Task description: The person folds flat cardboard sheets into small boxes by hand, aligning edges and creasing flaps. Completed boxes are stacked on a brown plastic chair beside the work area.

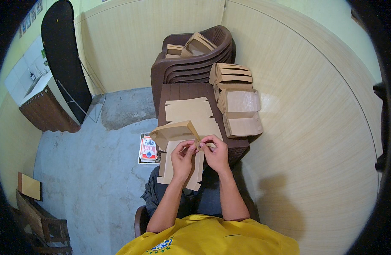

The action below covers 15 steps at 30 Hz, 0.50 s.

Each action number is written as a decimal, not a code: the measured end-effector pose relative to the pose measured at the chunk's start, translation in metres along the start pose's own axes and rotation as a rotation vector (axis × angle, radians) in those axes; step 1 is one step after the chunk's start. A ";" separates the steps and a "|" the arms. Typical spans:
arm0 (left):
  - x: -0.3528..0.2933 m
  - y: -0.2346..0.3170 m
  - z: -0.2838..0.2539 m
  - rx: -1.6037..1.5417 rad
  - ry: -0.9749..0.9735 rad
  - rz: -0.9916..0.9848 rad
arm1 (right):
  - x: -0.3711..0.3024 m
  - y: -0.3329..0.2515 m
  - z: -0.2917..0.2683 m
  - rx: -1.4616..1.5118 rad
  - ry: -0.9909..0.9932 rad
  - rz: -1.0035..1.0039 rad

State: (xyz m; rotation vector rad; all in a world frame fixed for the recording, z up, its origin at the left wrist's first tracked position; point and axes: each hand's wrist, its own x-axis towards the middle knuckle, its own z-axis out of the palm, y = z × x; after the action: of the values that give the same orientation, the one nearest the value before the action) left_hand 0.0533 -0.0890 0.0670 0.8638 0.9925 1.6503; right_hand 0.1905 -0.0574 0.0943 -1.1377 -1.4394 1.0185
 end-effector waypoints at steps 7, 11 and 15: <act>0.001 -0.011 -0.002 -0.006 -0.054 0.041 | 0.002 -0.016 -0.008 -0.120 -0.059 -0.017; 0.004 -0.022 -0.003 -0.045 -0.003 -0.004 | 0.001 -0.019 -0.005 -0.190 -0.026 -0.152; 0.009 -0.021 -0.007 0.016 -0.083 0.142 | -0.002 -0.021 -0.004 -0.172 -0.016 -0.093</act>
State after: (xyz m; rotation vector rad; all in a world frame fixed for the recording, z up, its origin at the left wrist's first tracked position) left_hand 0.0530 -0.0781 0.0460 1.0252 0.9065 1.7127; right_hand 0.1912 -0.0639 0.1150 -1.1745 -1.6021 0.8538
